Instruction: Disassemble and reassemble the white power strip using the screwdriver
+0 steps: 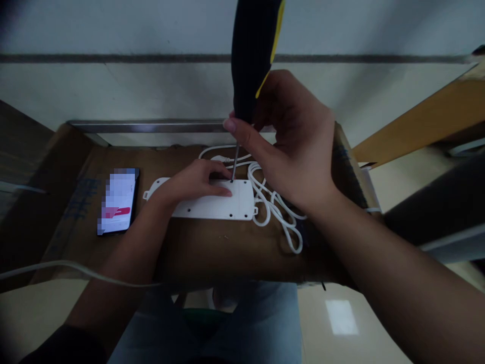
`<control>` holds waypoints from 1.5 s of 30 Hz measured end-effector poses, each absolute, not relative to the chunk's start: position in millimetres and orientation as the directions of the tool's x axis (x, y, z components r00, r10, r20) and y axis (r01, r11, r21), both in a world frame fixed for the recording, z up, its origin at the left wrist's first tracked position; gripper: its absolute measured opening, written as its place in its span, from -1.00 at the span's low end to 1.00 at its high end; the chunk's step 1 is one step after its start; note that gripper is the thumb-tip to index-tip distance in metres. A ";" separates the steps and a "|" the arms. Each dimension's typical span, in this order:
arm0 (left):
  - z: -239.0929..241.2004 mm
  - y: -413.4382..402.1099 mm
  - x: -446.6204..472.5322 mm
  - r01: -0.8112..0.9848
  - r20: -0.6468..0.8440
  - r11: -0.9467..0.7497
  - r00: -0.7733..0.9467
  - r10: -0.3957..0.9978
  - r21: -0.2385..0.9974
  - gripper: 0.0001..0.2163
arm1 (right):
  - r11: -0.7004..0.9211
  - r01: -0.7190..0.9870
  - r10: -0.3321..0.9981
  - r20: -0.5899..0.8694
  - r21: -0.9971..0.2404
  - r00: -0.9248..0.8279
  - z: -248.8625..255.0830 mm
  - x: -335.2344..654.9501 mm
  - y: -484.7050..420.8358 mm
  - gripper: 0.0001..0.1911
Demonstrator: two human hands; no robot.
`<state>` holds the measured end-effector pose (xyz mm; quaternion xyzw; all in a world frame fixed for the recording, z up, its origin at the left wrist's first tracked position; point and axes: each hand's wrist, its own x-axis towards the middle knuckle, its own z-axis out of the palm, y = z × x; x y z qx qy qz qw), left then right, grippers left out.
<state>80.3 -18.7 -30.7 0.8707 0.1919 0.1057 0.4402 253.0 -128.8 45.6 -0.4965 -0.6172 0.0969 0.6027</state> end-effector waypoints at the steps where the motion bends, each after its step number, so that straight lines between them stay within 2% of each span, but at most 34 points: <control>1: -30.7 -18.7 80.4 0.242 0.013 -0.541 0.905 0.425 0.805 -0.67 | 0.486 0.494 0.730 0.646 -0.721 0.224 45.6 252.9 -128.8 -0.63; 13: -26.7 -20.7 79.5 0.280 -0.029 -0.541 0.904 0.426 0.793 -0.61 | 0.507 0.496 0.712 0.667 -0.705 0.221 48.6 251.9 -129.4 -0.71; 18: -29.1 -22.7 80.7 0.224 0.061 -0.583 0.902 0.428 0.781 -0.77 | 0.489 0.501 0.706 0.661 -0.714 0.254 50.6 251.4 -129.5 -0.62; 23: -30.4 -26.4 82.9 0.179 0.162 -0.618 0.876 0.454 0.765 -0.88 | 0.501 0.488 0.678 0.675 -0.714 0.290 52.0 253.2 -129.6 -0.67; 28: -31.9 -23.9 84.6 0.187 0.229 -0.624 0.821 0.524 0.759 -0.88 | 0.565 0.517 0.565 0.758 -0.643 0.326 52.3 258.7 -125.8 -0.80; 31: -22.4 -26.0 77.8 0.212 0.245 -0.636 0.797 0.552 0.742 -0.91 | 0.628 0.524 0.416 0.817 -0.576 0.400 53.2 269.7 -119.6 -0.72; 33: -10.7 -35.9 64.4 0.241 0.243 -0.649 0.790 0.563 0.722 -0.93 | 0.644 0.507 0.363 0.812 -0.573 0.456 54.8 277.3 -116.1 -0.68; 36: 1.5 -67.2 31.4 0.266 0.253 -0.712 0.808 0.533 0.650 -0.93 | 0.658 0.433 0.409 0.774 -0.617 0.483 57.4 279.6 -115.7 -0.75; 39: -8.6 -107.8 -3.5 0.280 0.145 -0.762 0.888 0.437 0.584 -0.93 | 0.642 0.341 0.530 0.719 -0.687 0.449 57.8 267.3 -120.4 -0.78; 41: -26.4 -130.5 -19.2 0.248 0.157 -0.806 0.910 0.384 0.537 -0.89 | 0.594 0.297 0.629 0.662 -0.748 0.408 55.9 254.4 -124.9 -0.75; 45: -57.5 -151.9 -25.6 0.293 0.226 -0.796 0.855 0.466 0.530 -0.86 | 0.545 0.240 0.747 0.595 -0.804 0.297 47.1 231.1 -133.8 -0.71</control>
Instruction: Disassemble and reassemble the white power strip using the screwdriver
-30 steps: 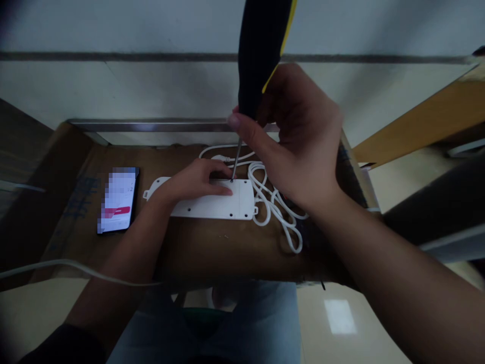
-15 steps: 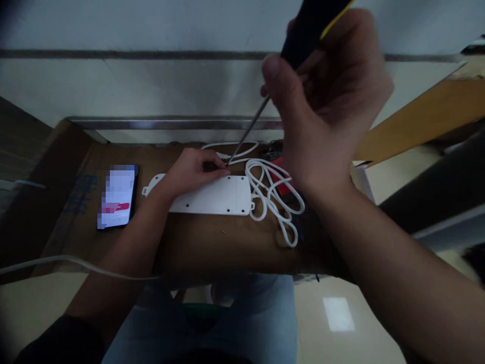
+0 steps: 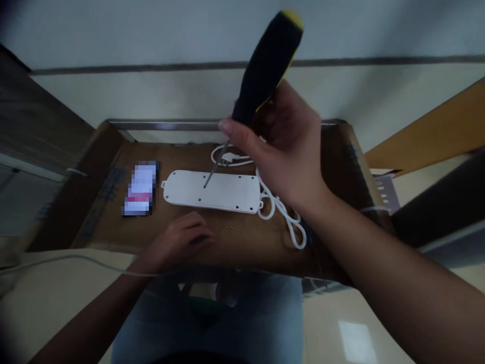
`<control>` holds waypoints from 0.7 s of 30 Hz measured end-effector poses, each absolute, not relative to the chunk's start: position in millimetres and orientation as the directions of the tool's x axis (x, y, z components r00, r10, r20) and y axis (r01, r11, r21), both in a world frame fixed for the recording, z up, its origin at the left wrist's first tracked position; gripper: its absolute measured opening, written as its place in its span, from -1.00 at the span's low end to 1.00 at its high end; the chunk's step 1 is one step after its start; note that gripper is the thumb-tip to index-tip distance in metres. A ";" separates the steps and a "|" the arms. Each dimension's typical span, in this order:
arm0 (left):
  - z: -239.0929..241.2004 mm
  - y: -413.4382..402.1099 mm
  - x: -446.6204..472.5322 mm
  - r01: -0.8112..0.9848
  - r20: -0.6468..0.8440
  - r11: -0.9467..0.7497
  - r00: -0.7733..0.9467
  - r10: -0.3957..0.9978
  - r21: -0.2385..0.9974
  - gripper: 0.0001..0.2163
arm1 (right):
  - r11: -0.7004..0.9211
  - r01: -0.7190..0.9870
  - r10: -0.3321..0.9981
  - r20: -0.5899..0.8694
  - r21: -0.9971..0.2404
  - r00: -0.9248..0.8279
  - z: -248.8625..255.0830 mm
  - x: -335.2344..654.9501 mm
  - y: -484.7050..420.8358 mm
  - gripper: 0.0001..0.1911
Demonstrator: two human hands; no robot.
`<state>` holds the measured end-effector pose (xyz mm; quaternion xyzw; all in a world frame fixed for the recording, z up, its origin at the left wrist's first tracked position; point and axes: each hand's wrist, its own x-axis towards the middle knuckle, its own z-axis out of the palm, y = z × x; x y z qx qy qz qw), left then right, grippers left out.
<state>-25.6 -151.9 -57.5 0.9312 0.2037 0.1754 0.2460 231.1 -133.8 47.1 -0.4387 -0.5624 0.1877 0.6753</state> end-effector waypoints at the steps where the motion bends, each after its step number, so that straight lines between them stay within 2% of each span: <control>1: -60.9 -153.1 -23.5 0.296 0.248 -0.796 0.842 0.478 0.528 -0.86 | 0.541 0.228 0.765 0.586 -0.810 0.267 44.7 227.1 -135.7 -0.71; 5: -60.7 -152.4 -13.8 0.304 0.303 -0.810 0.816 0.493 0.501 -0.84 | 0.551 0.202 0.788 0.584 -0.810 0.193 39.5 218.9 -140.9 -0.69; 10: -57.2 -152.5 -12.4 0.337 0.247 -0.794 0.826 0.508 0.506 -0.78 | 0.462 0.150 0.857 0.484 -0.874 0.177 39.1 214.8 -144.5 -0.69; 17: -58.0 -151.8 -15.7 0.347 0.212 -0.735 0.808 0.550 0.583 -0.78 | 0.424 0.175 0.888 0.446 -0.888 0.113 39.7 211.0 -151.2 -0.67; 21: -53.3 -150.6 -21.9 0.347 0.264 -0.631 0.693 0.671 0.693 -0.83 | 0.433 0.189 0.890 0.451 -0.881 0.065 38.7 211.8 -152.0 -0.65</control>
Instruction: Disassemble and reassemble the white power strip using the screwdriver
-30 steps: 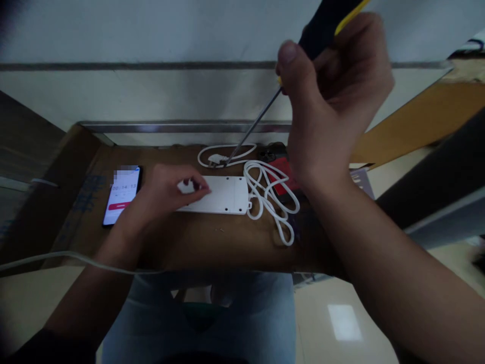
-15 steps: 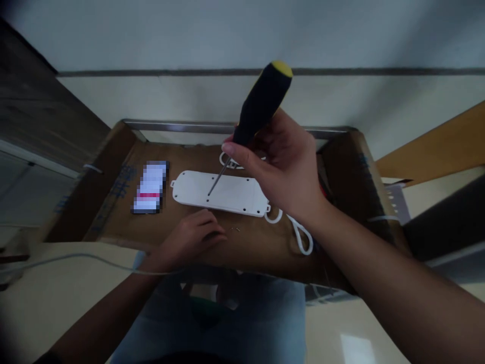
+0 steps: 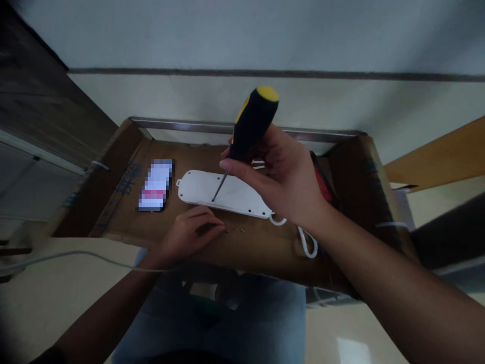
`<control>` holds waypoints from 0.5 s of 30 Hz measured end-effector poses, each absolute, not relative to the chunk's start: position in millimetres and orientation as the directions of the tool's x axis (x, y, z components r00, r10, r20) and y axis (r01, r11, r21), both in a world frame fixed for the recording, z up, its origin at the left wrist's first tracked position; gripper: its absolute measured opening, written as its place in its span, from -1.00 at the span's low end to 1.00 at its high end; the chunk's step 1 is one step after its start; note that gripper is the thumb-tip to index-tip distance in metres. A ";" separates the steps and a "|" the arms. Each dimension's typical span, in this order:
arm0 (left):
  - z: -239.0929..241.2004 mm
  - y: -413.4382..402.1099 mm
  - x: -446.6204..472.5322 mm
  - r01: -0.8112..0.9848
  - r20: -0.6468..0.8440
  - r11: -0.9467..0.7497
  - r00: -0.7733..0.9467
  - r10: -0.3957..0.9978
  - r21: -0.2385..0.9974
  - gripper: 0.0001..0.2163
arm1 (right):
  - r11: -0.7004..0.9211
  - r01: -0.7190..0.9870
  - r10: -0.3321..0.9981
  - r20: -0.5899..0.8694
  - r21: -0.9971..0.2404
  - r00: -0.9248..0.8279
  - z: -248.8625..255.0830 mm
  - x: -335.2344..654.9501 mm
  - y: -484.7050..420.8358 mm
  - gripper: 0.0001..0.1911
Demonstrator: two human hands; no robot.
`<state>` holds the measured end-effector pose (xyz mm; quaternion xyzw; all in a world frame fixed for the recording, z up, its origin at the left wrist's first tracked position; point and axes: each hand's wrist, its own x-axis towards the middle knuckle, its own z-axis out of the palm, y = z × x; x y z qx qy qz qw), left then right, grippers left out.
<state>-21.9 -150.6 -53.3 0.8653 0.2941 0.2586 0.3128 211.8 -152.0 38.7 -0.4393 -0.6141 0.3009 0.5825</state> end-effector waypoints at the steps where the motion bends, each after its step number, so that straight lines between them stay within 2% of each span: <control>1: -51.4 -149.9 -23.9 0.348 0.281 -0.609 0.655 0.702 0.713 -0.84 | 0.440 0.189 0.889 0.456 -0.878 0.047 38.0 212.1 -151.7 -0.64; 5: -36.4 -137.2 -28.6 0.340 0.347 -0.545 0.495 0.797 0.766 -0.87 | 0.450 0.282 0.889 0.454 -0.847 -0.056 41.8 211.6 -148.7 -0.63; 7: -23.5 -118.2 -26.7 0.284 0.378 -0.548 0.480 0.792 0.787 -0.82 | 0.448 0.374 0.893 0.425 -0.812 -0.145 50.2 209.5 -145.2 -0.65; 9: -8.7 -88.9 -21.6 0.185 0.324 -0.547 0.636 0.700 0.816 -0.80 | 0.447 0.421 0.894 0.380 -0.789 -0.239 61.4 206.6 -139.9 -0.66; 12: 11.3 -37.4 -10.1 0.106 0.066 -0.391 0.913 0.402 0.914 -0.83 | 0.449 0.438 0.886 0.323 -0.779 -0.333 76.1 203.0 -131.6 -0.65; 15: 22.2 -2.5 1.3 0.083 -0.010 -0.281 0.968 0.252 0.956 -0.83 | 0.429 0.431 0.893 0.300 -0.794 -0.335 81.3 203.0 -128.9 -0.63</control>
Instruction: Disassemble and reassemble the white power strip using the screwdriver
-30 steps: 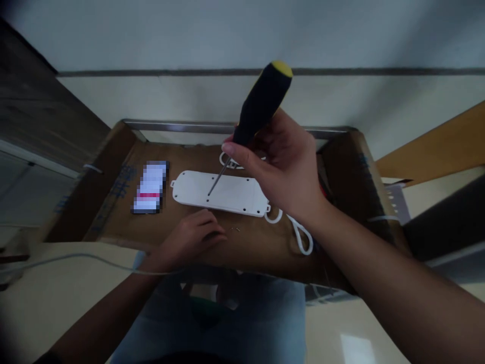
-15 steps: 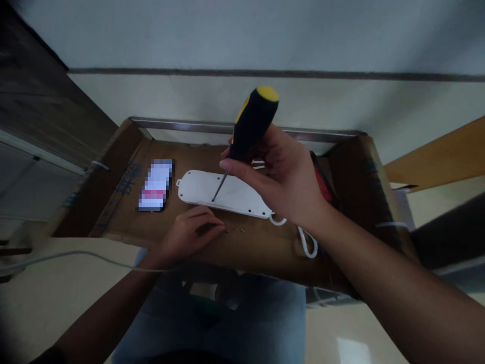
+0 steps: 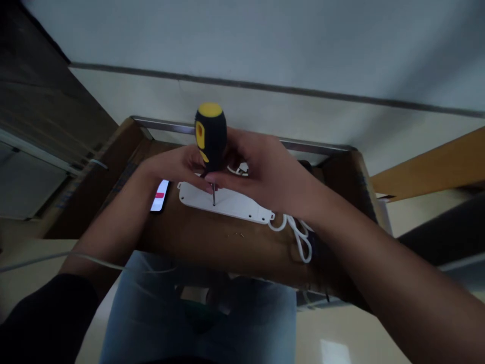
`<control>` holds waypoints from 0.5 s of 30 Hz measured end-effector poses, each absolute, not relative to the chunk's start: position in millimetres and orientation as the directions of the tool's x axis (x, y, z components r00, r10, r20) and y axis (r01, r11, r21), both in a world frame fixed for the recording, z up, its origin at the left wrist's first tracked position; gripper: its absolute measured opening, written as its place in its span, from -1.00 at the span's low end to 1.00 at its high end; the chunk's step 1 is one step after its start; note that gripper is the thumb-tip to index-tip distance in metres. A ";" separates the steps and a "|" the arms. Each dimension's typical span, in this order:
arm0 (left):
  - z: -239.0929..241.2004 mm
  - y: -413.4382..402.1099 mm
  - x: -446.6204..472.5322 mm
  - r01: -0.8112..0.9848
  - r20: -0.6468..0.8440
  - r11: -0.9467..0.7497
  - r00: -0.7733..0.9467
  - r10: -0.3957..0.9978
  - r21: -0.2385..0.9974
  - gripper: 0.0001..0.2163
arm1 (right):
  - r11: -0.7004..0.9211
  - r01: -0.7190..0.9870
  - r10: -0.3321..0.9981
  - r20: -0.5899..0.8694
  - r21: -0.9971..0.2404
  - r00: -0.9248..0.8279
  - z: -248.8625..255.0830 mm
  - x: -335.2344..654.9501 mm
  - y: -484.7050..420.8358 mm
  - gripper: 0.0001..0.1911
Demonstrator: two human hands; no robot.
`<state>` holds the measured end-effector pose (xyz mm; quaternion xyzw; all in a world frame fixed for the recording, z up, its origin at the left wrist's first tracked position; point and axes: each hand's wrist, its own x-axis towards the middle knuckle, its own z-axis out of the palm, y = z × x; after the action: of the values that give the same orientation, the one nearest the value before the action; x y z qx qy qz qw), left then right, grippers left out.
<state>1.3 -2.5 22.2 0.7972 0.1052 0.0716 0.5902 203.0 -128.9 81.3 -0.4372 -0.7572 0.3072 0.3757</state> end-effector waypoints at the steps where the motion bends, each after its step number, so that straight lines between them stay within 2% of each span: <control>1: 23.4 2.5 4.1 0.084 -0.025 -0.256 0.974 0.224 0.963 -0.84 | 0.412 0.415 0.899 0.289 -0.811 -0.329 80.6 203.9 -129.8 -0.63; 5: 19.8 -1.0 7.3 0.066 -0.026 -0.189 0.978 0.206 0.980 -0.82 | 0.377 0.333 0.909 0.277 -0.864 -0.311 69.8 209.0 -136.9 -0.51; 8: 16.1 -8.0 4.1 0.041 0.010 -0.189 0.965 0.262 0.981 -0.84 | 0.413 0.391 0.908 0.336 -0.823 -0.251 64.1 207.0 -141.1 -0.41; 13: 18.0 -13.0 0.6 0.006 0.030 -0.125 0.957 0.288 0.992 -0.91 | 0.453 0.422 0.874 0.485 -0.786 -0.033 83.6 184.8 -146.4 -0.48; 15: 19.8 -15.0 0.1 0.018 0.024 -0.146 0.959 0.282 0.989 -0.91 | 0.420 0.555 0.864 0.504 -0.719 0.000 96.1 175.8 -148.1 -0.51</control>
<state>0.1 -15.0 19.8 0.7499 0.1001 0.1023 0.6459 175.8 -148.1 96.1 -0.5146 -0.6890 0.1593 0.4849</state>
